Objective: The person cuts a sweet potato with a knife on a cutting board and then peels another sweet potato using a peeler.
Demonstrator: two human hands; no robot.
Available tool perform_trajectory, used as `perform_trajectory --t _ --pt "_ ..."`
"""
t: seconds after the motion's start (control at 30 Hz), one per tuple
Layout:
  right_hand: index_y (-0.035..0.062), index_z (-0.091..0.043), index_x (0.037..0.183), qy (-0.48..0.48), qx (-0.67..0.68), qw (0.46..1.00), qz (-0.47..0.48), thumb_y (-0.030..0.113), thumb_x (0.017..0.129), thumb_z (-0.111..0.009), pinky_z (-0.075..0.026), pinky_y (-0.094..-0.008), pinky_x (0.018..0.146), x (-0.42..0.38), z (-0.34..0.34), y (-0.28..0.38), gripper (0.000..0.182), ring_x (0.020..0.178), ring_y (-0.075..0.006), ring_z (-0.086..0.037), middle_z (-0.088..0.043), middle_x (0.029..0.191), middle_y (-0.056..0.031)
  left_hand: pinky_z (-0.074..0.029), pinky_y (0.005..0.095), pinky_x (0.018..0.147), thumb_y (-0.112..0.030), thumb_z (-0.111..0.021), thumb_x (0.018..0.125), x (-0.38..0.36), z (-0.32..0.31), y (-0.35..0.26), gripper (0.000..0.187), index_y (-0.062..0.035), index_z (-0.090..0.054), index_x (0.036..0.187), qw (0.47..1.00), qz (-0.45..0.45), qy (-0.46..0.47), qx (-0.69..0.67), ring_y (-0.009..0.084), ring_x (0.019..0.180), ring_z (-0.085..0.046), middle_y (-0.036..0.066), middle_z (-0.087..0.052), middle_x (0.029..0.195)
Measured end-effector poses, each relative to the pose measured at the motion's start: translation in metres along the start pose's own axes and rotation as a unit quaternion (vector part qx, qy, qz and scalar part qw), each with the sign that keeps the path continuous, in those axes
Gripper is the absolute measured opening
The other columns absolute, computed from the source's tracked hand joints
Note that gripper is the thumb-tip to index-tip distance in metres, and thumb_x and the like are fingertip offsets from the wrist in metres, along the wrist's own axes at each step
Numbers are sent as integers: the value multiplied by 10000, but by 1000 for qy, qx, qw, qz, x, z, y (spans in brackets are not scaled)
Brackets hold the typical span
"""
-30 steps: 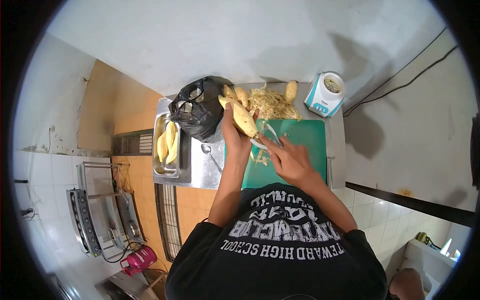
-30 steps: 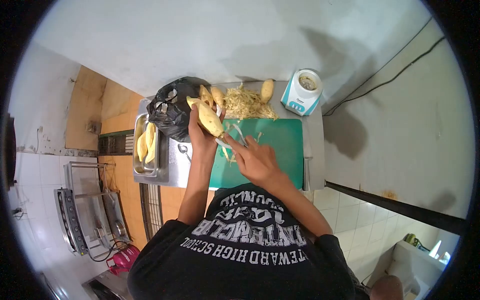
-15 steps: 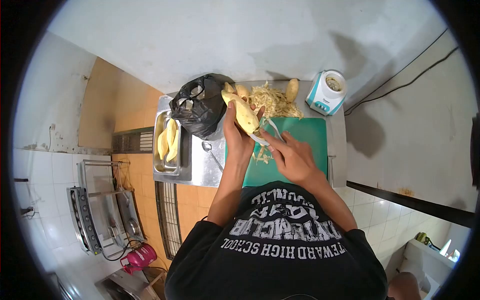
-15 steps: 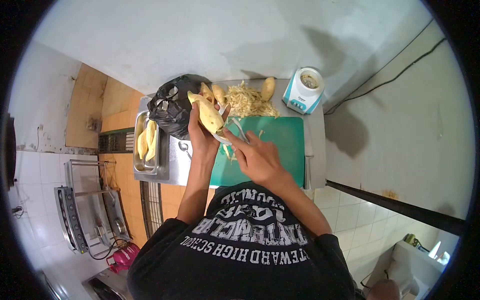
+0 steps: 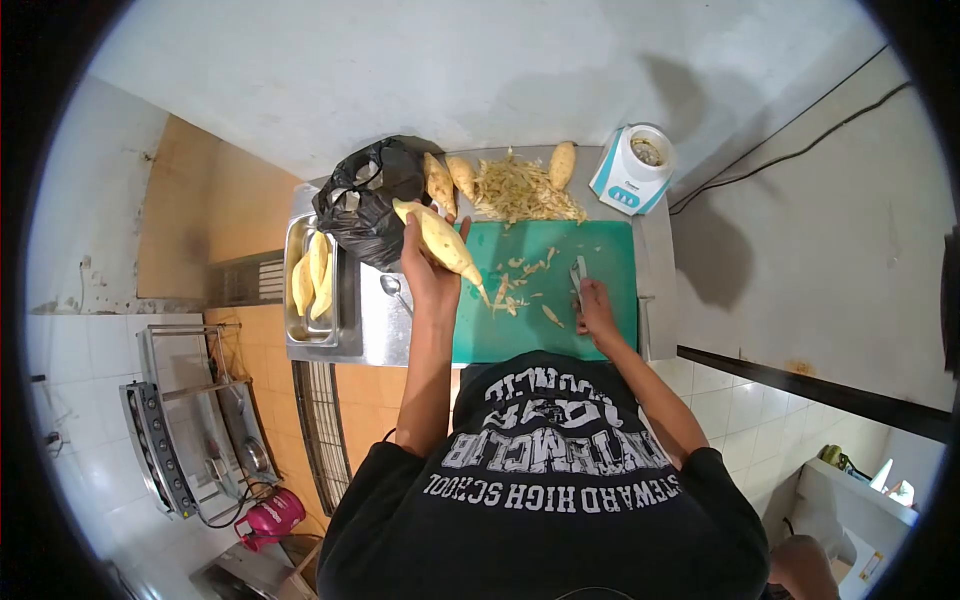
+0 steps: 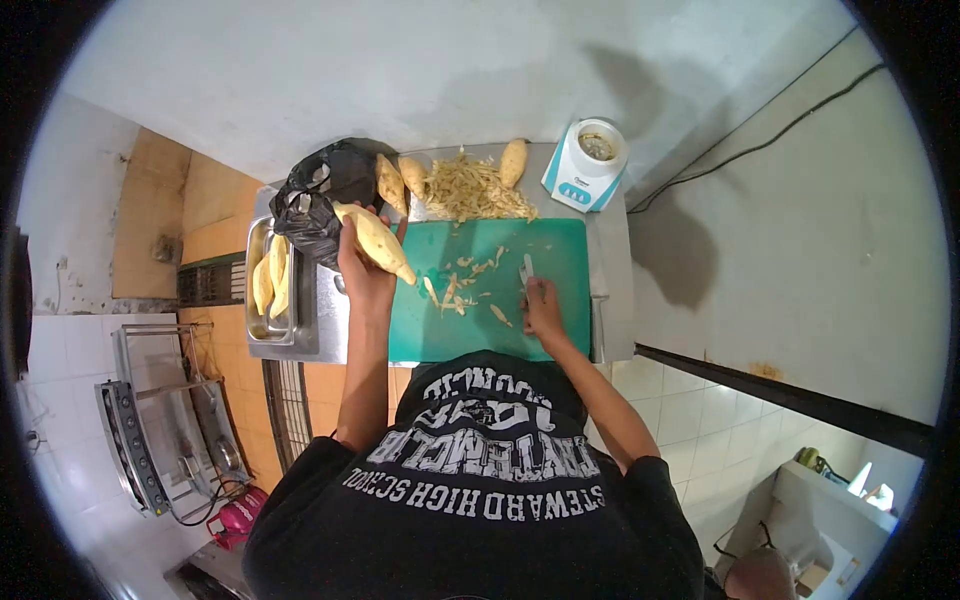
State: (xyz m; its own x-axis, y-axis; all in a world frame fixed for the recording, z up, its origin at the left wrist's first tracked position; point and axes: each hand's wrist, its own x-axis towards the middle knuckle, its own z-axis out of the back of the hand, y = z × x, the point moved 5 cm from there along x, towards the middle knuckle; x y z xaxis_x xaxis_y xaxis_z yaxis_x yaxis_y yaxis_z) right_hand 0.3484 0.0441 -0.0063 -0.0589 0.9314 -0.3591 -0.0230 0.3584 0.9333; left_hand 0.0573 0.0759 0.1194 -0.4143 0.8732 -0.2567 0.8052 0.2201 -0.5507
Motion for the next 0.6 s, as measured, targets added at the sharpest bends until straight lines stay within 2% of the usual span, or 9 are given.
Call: perform_trajectory --t 0.07,0.13,0.17,0.23,0.27,0.37,0.43,0.57,0.6 --pt "80 -352 1326 12 -78 994 -71 300 1085 -467 -404 -314 460 9 3 -14 346 542 -106 -440 -507 796 -9 -474 543 1088 -332 -546 1051 -5 10 7 413 -115 -495 1399 1000 19 -17 6 214 996 -605 66 -551 1214" --pt "78 -343 1330 9 -18 987 159 341 1081 -480 -360 -313 405 0 0 2 387 508 -105 -413 -502 784 -19 -479 540 1081 -332 -548 1050 -9 18 9 417 -109 -491 1398 999 27 -28 4 216 1000 -597 72 -549 1210" --pt "78 -343 1330 7 -18 987 158 341 1081 -480 -360 -313 405 -1 1 1 387 508 -105 -413 -502 784 -19 -480 539 1080 -332 -547 1051 -9 19 9 417 -104 -488 1395 999 22 -29 4 216 1000 -595 73 -549 1207" --pt "99 -331 1367 55 75 972 -215 305 1085 -480 -395 -311 447 -5 -1 -33 380 531 -103 -437 -482 777 -6 -482 538 1078 -331 -546 1051 -12 22 10 418 -98 -485 1393 999 21 -28 2 215 1000 -593 75 -549 1204" --pt "99 -331 1367 56 73 973 -213 305 1085 -480 -395 -311 447 -6 -1 -25 380 531 -103 -437 -482 777 -6 -483 538 1077 -332 -546 1051 -14 20 9 419 -94 -481 1390 999 20 -29 7 215 1003 -591 76 -550 1202" --pt "129 -343 1404 47 -30 993 -103 303 1068 -515 -463 -358 522 -2 -6 -2 416 574 -178 -559 -584 849 -77 -485 539 1073 -332 -544 1053 -17 22 2 420 -88 -475 1389 999 6 -37 16 216 1007 -588 78 -550 1205" --pt "140 -405 1402 -37 -268 903 334 290 1032 -563 -511 -432 596 -4 -10 42 429 658 -314 -666 -669 962 -162 -487 540 1070 -331 -541 1054 -16 27 1 420 -87 -474 1390 999 -1 -39 23 217 1008 -587 80 -549 1210" --pt "124 -485 1333 -17 -454 838 301 302 995 -598 -516 -508 625 -6 -2 35 398 758 -409 -694 -697 1018 -198 -495 533 1059 -329 -537 1057 -14 32 2 420 -84 -472 1393 999 6 -38 6 218 1013 -587 82 -547 1223" --pt "119 -500 1298 4 -502 840 209 303 987 -604 -516 -511 630 -1 1 28 376 758 -408 -692 -705 982 -173 -497 530 1054 -327 -535 1058 -16 33 1 422 -83 -469 1396 999 5 -41 10 218 1014 -588 82 -547 1225"
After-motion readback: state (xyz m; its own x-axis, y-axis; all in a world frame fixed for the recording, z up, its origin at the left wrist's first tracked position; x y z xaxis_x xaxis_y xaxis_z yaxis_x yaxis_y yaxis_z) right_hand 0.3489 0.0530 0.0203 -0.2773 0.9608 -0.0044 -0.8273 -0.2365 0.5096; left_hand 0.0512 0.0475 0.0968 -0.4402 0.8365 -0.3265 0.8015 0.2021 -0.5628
